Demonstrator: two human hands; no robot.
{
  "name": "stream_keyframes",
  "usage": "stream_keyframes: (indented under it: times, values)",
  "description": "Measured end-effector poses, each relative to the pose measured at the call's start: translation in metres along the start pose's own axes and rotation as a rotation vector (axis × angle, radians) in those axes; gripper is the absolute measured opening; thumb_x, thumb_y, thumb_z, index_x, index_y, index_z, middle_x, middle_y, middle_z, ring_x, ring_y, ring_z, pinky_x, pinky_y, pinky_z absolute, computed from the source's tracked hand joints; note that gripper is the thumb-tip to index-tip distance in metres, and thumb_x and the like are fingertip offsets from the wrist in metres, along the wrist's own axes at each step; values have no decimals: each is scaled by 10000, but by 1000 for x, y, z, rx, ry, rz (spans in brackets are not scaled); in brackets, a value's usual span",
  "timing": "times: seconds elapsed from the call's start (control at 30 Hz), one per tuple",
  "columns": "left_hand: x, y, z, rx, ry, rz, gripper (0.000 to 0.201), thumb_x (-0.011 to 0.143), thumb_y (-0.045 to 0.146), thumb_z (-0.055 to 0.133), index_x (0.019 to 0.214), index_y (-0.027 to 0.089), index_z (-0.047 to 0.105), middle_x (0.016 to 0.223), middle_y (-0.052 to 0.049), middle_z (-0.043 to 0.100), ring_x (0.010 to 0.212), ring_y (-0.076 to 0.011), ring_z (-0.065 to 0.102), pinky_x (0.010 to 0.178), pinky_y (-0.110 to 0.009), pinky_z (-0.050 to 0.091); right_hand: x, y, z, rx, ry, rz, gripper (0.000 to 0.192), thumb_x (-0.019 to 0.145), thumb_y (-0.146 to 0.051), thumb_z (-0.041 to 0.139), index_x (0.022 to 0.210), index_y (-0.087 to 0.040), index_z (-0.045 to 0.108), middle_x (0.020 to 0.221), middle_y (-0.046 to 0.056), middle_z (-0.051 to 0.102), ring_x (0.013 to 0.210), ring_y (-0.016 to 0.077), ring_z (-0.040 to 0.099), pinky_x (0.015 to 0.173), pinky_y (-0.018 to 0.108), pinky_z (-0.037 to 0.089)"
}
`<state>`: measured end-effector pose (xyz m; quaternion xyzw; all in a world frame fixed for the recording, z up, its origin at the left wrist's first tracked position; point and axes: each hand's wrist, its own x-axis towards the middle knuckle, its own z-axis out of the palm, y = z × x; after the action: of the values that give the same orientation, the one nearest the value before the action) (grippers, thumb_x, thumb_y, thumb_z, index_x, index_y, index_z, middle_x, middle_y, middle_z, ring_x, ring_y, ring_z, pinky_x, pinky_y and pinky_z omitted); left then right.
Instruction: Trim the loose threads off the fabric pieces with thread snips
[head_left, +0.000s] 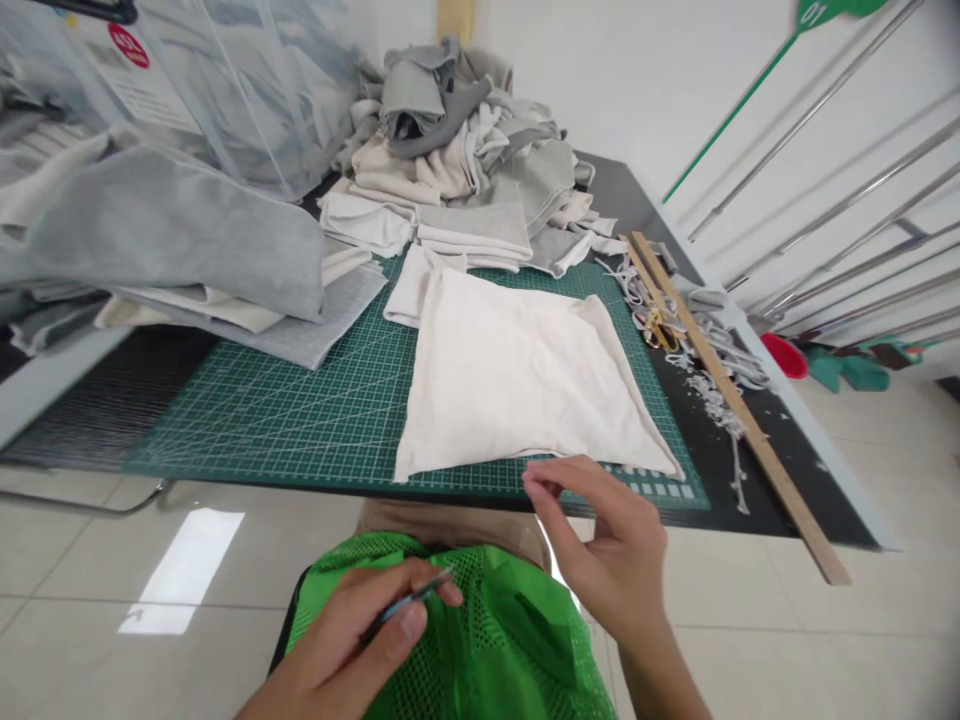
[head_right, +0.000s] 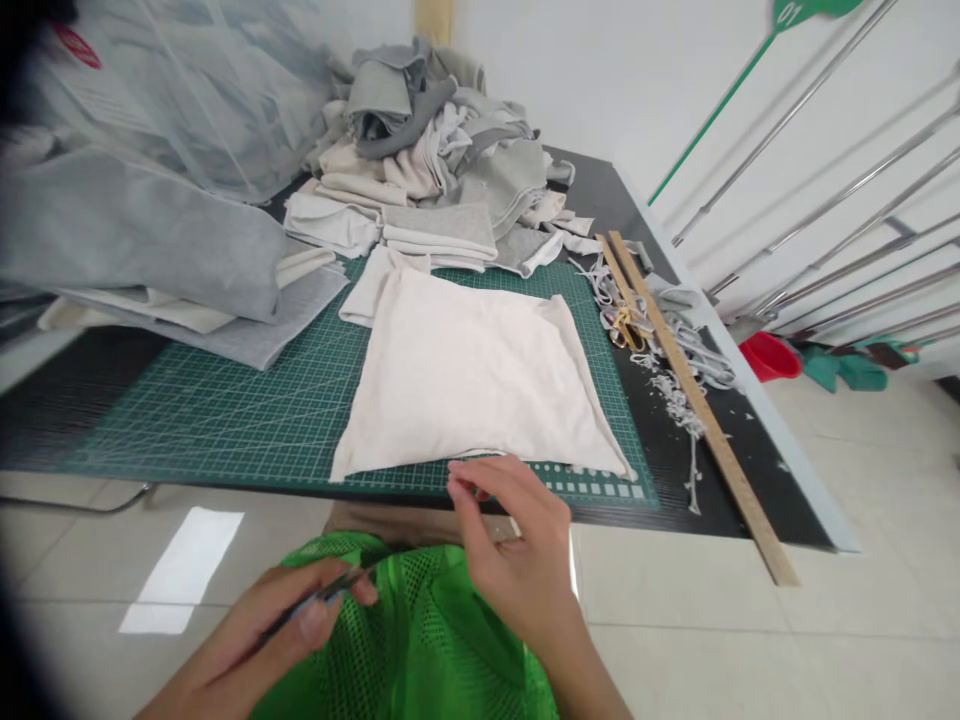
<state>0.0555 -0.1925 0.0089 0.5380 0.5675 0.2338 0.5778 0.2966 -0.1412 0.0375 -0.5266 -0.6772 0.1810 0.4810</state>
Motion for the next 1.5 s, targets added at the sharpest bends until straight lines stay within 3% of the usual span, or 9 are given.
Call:
stream_keyframes:
  times: [0.17,0.4,0.5,0.73,0.93,1.13,1.27,1.4,1.5]
  values:
    - [-2,-1,-22,41,136,41,405,937,561,546,1026,217,742,976,-54,723,1005,-233,634,947,-318,527,7,-6,36,30,-179,-65,241,898,-92,663,1103,-208,709,1019,49,716,935,175,664,822,337,575]
    - [3,0,-34,57,215,67,413,950,547,538,1077,212,745,808,-17,673,821,-184,621,861,-277,529,28,-2,65,-152,-514,-318,319,967,-80,525,1249,-173,642,1228,101,663,1142,238,582,989,433,504]
    - [7,-1,-41,65,180,110,414,972,536,512,1140,227,731,856,-14,683,776,-158,608,821,-256,533,38,1,72,-204,-583,-419,364,958,-34,491,1258,-169,645,1299,113,636,1217,238,558,1037,430,486]
    - [14,-14,-50,24,174,188,362,991,492,501,1200,272,697,692,9,547,621,-132,508,549,-208,464,50,12,82,-307,-644,-578,290,959,-68,541,1179,-171,700,1422,113,593,1391,274,471,1185,481,366]
    - [18,-17,-52,9,189,254,327,998,449,505,1199,277,696,661,8,519,588,-132,493,496,-215,443,56,16,89,-184,-626,-529,209,1008,-136,534,1142,-157,693,1180,51,743,1223,213,606,1096,411,440]
    - [33,-4,-63,91,254,343,323,1011,411,498,1235,262,678,669,24,585,552,-116,522,545,-227,506,56,20,91,129,-528,-312,162,985,-155,590,1072,-163,727,1061,55,767,1080,185,655,1004,382,517]
    - [51,7,-71,216,221,423,369,1040,368,433,1348,265,609,922,-23,717,823,-152,684,779,-278,584,57,21,90,340,-465,-149,155,946,-137,643,1024,-205,758,996,43,778,998,170,685,934,375,558]
    - [70,20,-77,382,199,543,385,1053,307,399,1395,259,568,1194,-54,719,1111,-179,671,959,-331,547,59,17,87,454,-447,-17,134,916,-148,690,980,-219,783,972,48,784,963,174,705,907,379,569]
    - [80,29,-81,525,188,662,373,1042,261,430,1391,269,562,1246,-47,704,1101,-166,671,943,-317,536,61,16,85,531,-433,69,140,900,-145,706,973,-220,799,972,62,785,962,183,713,892,379,573]
